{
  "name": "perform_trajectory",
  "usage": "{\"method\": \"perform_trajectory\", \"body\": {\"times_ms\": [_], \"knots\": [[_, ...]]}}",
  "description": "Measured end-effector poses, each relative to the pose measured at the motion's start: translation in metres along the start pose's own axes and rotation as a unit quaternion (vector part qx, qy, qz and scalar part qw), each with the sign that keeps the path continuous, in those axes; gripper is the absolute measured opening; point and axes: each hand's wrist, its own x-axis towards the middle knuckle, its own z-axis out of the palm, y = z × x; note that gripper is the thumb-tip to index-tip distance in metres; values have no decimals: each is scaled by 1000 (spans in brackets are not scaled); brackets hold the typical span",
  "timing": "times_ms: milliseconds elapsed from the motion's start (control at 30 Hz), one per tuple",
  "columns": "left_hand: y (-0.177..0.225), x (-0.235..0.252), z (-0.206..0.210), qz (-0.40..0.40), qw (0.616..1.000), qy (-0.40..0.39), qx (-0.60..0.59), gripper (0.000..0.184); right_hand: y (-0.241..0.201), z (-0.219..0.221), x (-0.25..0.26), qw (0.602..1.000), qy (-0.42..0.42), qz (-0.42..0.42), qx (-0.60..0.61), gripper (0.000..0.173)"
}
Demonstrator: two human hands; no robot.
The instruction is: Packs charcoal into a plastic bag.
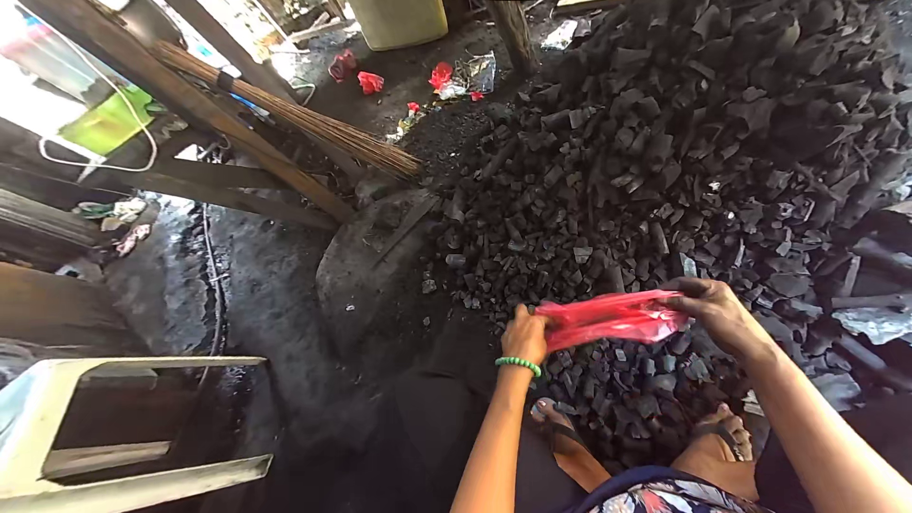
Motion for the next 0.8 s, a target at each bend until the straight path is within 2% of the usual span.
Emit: {"method": "perform_trajectory", "body": {"times_ms": [33, 67, 133, 200, 233, 300, 333, 400, 467, 567, 633, 700, 800], "knots": [[-7, 9, 2, -23, 997, 63, -36, 28, 12, -4, 3, 997, 33, 17, 65, 13], [-13, 19, 4, -49, 987, 123, -94, 32, 27, -6, 3, 990, 78, 43, 106, 23], [-24, 42, 12, -140, 940, 205, -235, 54, 63, -9, -3, 959, 248, 93, 101, 47], [-40, 59, 35, -232, 869, 237, -368, 63, 105, -11, -17, 873, 457, 158, 60, 60], [-50, 67, 53, -273, 841, 235, -404, 64, 122, -12, -25, 822, 529, 204, 47, 67], [-63, 80, 86, -344, 782, 224, -468, 70, 147, -16, -37, 751, 585, 301, 44, 82], [-67, 86, 100, -371, 762, 222, -483, 71, 155, -18, -38, 730, 591, 339, 53, 85], [-70, 91, 115, -391, 752, 205, -489, 73, 167, -22, -35, 723, 565, 391, 69, 87], [-69, 92, 118, -385, 778, 175, -466, 77, 178, -29, -30, 743, 527, 409, 59, 88], [-65, 93, 125, -372, 847, 127, -358, 86, 184, -26, -25, 764, 490, 417, 37, 94], [-50, 91, 126, -365, 877, 104, -296, 85, 180, -13, -25, 776, 464, 427, -27, 92], [-29, 86, 136, -359, 886, 96, -277, 81, 166, 7, -26, 786, 443, 420, -97, 87], [6, 74, 159, -339, 884, 111, -301, 82, 151, 22, -27, 803, 425, 399, -123, 90]]}}
